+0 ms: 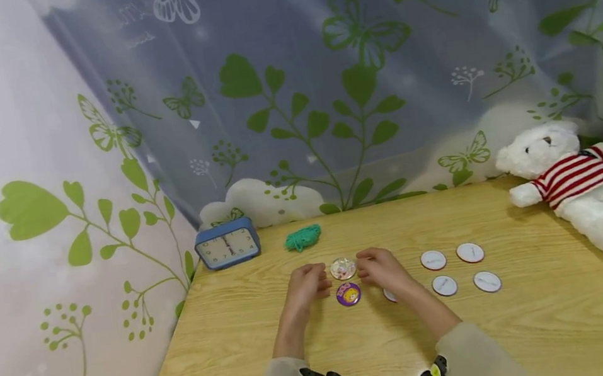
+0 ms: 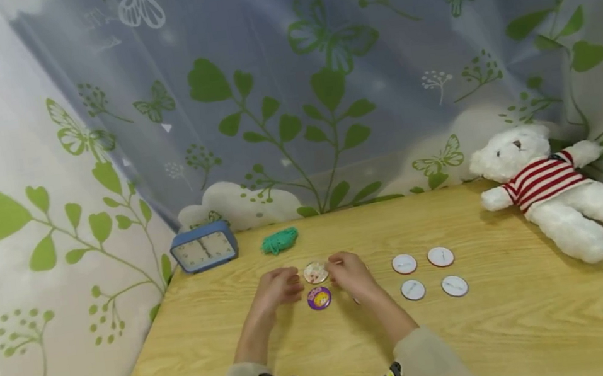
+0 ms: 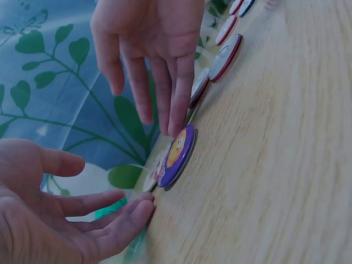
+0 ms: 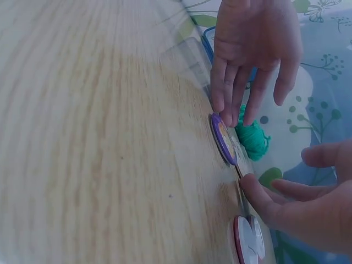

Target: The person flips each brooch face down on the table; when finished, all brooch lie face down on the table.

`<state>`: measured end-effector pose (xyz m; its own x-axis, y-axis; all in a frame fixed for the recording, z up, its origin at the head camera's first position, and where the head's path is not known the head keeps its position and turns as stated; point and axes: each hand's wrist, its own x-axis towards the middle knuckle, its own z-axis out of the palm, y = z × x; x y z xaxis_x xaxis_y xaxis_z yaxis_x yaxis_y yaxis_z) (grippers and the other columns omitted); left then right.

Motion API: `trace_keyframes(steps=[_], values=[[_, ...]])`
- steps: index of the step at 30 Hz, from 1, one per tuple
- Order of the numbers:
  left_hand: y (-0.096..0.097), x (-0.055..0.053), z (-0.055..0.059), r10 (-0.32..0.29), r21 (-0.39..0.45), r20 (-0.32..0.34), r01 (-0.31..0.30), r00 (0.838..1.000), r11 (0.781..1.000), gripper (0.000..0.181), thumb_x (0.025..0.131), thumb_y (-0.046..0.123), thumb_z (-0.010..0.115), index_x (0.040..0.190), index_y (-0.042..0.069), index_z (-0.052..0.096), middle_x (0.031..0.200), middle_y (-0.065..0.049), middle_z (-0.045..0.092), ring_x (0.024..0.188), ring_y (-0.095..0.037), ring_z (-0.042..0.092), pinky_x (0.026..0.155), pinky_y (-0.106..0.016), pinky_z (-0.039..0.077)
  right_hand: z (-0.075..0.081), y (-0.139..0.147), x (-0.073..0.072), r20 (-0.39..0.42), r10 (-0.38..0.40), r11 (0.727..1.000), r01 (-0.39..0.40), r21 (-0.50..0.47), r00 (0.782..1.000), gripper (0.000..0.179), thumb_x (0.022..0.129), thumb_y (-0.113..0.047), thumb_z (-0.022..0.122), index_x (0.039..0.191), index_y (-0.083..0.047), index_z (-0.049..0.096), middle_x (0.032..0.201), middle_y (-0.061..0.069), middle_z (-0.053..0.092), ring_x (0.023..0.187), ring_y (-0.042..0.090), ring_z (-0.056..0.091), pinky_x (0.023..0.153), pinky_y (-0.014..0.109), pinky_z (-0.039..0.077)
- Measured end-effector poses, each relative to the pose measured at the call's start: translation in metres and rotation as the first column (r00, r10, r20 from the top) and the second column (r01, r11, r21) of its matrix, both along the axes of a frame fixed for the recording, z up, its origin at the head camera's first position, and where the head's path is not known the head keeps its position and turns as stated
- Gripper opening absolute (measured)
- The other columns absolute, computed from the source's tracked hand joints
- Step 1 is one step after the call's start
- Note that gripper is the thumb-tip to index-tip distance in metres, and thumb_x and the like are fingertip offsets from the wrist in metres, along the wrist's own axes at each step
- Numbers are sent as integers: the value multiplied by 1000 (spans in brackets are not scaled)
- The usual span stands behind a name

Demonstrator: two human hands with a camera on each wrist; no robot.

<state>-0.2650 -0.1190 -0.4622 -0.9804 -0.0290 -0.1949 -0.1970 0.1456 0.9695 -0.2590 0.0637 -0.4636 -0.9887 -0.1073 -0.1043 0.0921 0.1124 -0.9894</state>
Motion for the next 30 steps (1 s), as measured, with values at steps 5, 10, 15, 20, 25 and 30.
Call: trace_keyframes(steps=[5, 10, 15, 20, 25, 30], values=[[4, -7, -5, 11, 32, 25, -12, 1000, 999, 45, 105, 15, 52, 137, -17, 53, 121, -29, 62, 99, -38, 72, 83, -36, 65, 1, -7, -7, 50, -11, 1000, 11, 4, 999, 46, 105, -8, 48, 141, 20, 46, 134, 37, 58, 117, 47, 64, 97, 46, 60], [8, -11, -11, 17, 53, 13, -18, 1000, 998, 41, 105, 11, 51, 133, -19, 54, 115, -30, 64, 83, -26, 73, 78, -35, 66, -1, -10, -10, 74, -31, 999, 34, -40, 997, 43, 103, -5, 48, 137, 21, 47, 126, 35, 61, 104, 40, 69, 92, 43, 62], [7, -11, -14, 22, 45, 8, -22, 1000, 999, 36, 106, 5, 48, 131, -19, 57, 110, -29, 67, 78, -20, 70, 75, -33, 66, -1, -11, -10, 106, -35, 988, 50, -145, 994, 43, 103, -2, 47, 139, 21, 45, 126, 35, 59, 104, 37, 69, 91, 39, 62], [5, -12, -13, 28, 34, 5, -28, 1000, 999, 34, 106, 2, 48, 133, -18, 58, 106, -28, 69, 79, -21, 71, 73, -34, 66, 1, -12, -12, 98, -30, 979, 49, -197, 995, 47, 104, -2, 46, 144, 22, 40, 131, 36, 55, 117, 46, 63, 98, 41, 60], [7, -15, -13, 24, 40, -5, -23, 1000, 999, 30, 106, 1, 51, 128, -17, 61, 100, -27, 72, 75, -17, 71, 71, -31, 66, 0, -11, -12, 87, -43, 978, 59, -198, 995, 45, 104, -1, 48, 142, 22, 43, 133, 37, 55, 113, 41, 66, 102, 43, 58], [11, -18, -14, 35, 60, -17, -34, 999, 998, 27, 105, 0, 52, 123, -17, 64, 99, -26, 72, 71, -13, 70, 71, -26, 65, -4, -10, -12, 48, -69, 980, 77, -182, 996, 43, 100, 4, 54, 137, 23, 48, 125, 36, 61, 92, 23, 71, 93, 36, 62]])
